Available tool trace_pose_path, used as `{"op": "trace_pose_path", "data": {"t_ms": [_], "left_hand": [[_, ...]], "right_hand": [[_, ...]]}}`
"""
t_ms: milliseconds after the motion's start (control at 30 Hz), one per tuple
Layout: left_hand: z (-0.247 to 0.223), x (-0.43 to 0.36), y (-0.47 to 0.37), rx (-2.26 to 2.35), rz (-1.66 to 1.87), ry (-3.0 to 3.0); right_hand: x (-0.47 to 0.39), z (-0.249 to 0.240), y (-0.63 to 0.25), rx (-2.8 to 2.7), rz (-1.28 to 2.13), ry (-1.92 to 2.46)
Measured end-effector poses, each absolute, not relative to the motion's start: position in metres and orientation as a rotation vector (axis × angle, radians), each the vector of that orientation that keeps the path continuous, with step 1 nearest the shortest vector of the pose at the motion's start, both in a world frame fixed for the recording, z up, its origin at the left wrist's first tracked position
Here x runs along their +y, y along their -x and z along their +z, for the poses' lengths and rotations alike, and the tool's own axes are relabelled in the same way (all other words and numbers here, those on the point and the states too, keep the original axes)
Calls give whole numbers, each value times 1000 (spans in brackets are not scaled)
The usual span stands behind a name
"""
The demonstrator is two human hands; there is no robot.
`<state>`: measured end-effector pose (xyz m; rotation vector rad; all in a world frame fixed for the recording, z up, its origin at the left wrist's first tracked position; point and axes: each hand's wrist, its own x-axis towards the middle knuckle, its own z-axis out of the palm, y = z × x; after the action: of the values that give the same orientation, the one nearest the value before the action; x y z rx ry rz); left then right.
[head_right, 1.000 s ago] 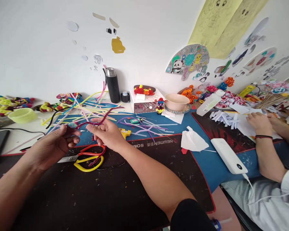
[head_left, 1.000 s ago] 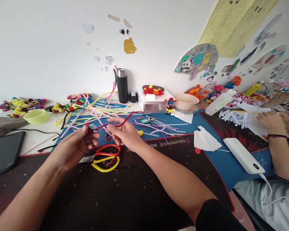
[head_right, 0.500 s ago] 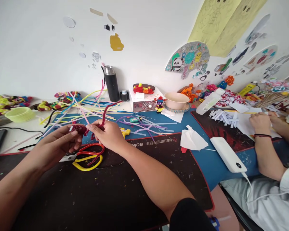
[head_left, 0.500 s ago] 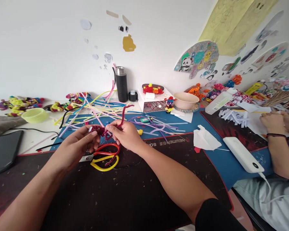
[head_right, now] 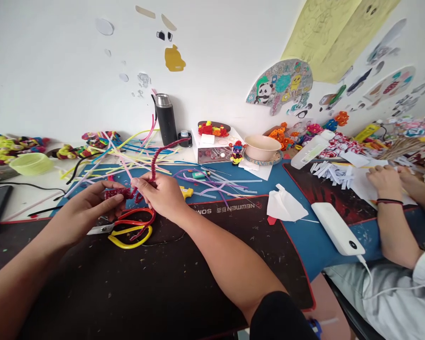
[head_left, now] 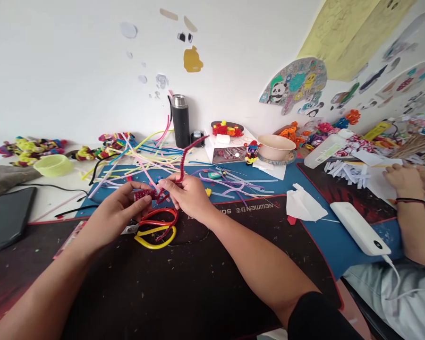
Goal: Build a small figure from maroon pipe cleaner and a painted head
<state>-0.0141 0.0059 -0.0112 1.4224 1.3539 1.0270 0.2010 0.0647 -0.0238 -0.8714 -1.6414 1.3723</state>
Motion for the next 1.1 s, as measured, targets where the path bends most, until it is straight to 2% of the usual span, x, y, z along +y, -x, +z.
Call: {"op": "trace_pose_path", "data": {"t_ms": [200, 433, 800, 967, 1100], "left_hand": [[-17, 5, 14, 1370, 972, -1439], [-19, 2, 20, 1188, 905, -1408], [-15, -5, 11, 944, 1007, -1222], [-8, -8, 6, 962, 1066, -1256], [-3, -9, 3, 966, 1104, -1211]], "right_hand": [[65, -29, -199, -1713, 1289, 929], [66, -28, -199, -1714, 1271, 947], [64, -28, -197, -1576, 1487, 875], [62, -28, -193, -1516, 1632, 888], [62, -27, -191, -1530, 1618, 894]]}}
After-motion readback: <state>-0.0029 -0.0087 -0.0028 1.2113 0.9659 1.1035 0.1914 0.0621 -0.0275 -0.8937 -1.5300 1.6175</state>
